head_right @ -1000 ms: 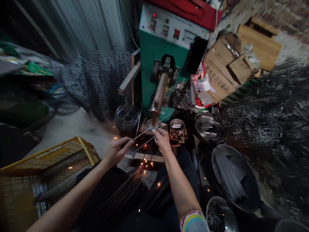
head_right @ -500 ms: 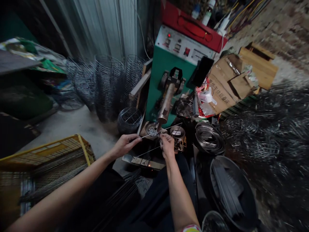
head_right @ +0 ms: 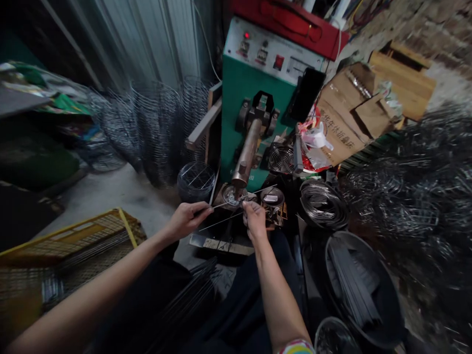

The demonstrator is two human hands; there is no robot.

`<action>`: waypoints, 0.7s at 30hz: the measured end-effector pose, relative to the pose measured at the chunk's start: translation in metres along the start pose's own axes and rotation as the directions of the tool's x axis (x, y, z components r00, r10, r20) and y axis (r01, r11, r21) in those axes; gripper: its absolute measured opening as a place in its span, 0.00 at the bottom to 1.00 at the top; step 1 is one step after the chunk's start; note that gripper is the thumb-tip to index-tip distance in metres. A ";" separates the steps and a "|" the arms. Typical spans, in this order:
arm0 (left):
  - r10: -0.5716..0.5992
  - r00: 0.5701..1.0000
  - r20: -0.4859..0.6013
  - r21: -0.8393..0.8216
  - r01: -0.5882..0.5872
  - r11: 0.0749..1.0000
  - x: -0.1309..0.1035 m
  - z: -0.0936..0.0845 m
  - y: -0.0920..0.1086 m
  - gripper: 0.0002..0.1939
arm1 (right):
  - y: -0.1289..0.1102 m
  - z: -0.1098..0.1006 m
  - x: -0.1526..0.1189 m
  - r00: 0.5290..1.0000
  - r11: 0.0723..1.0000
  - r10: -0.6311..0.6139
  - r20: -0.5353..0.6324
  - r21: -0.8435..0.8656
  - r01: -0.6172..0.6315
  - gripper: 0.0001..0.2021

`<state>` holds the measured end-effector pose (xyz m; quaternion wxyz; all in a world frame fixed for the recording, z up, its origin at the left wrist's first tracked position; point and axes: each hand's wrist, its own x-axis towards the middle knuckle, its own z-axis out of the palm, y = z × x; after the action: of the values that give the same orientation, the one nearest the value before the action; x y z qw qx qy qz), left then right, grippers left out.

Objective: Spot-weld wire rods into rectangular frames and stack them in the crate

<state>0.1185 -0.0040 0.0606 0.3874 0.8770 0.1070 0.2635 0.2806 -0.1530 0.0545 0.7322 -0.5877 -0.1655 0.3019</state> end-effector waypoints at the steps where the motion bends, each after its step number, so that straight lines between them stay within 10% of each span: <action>1: -0.008 1.000 0.003 0.005 0.008 1.000 -0.001 0.000 -0.002 0.17 | 0.000 0.000 0.000 1.000 1.000 0.007 0.002 -0.010 -0.007 0.18; 13: 0.050 0.999 0.014 0.050 -0.050 0.997 -0.008 0.000 0.003 0.16 | -0.006 -0.033 -0.046 0.991 0.940 0.083 0.102 -0.338 -0.044 0.24; 18: -0.007 0.997 0.071 0.292 -0.014 0.956 -0.075 -0.036 0.008 0.13 | 0.012 -0.064 -0.103 0.954 0.797 0.260 0.148 -0.590 -0.126 0.25; 21: -0.168 0.978 -0.121 0.330 0.199 0.923 -0.149 -0.083 0.001 0.10 | 0.028 -0.077 -0.122 0.919 0.713 0.320 0.229 -0.697 -0.075 0.25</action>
<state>-0.0520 -0.0110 0.0511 0.2476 0.9039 0.2502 0.2430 0.2259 -0.2857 0.0217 0.3923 -0.7674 -0.3202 0.3933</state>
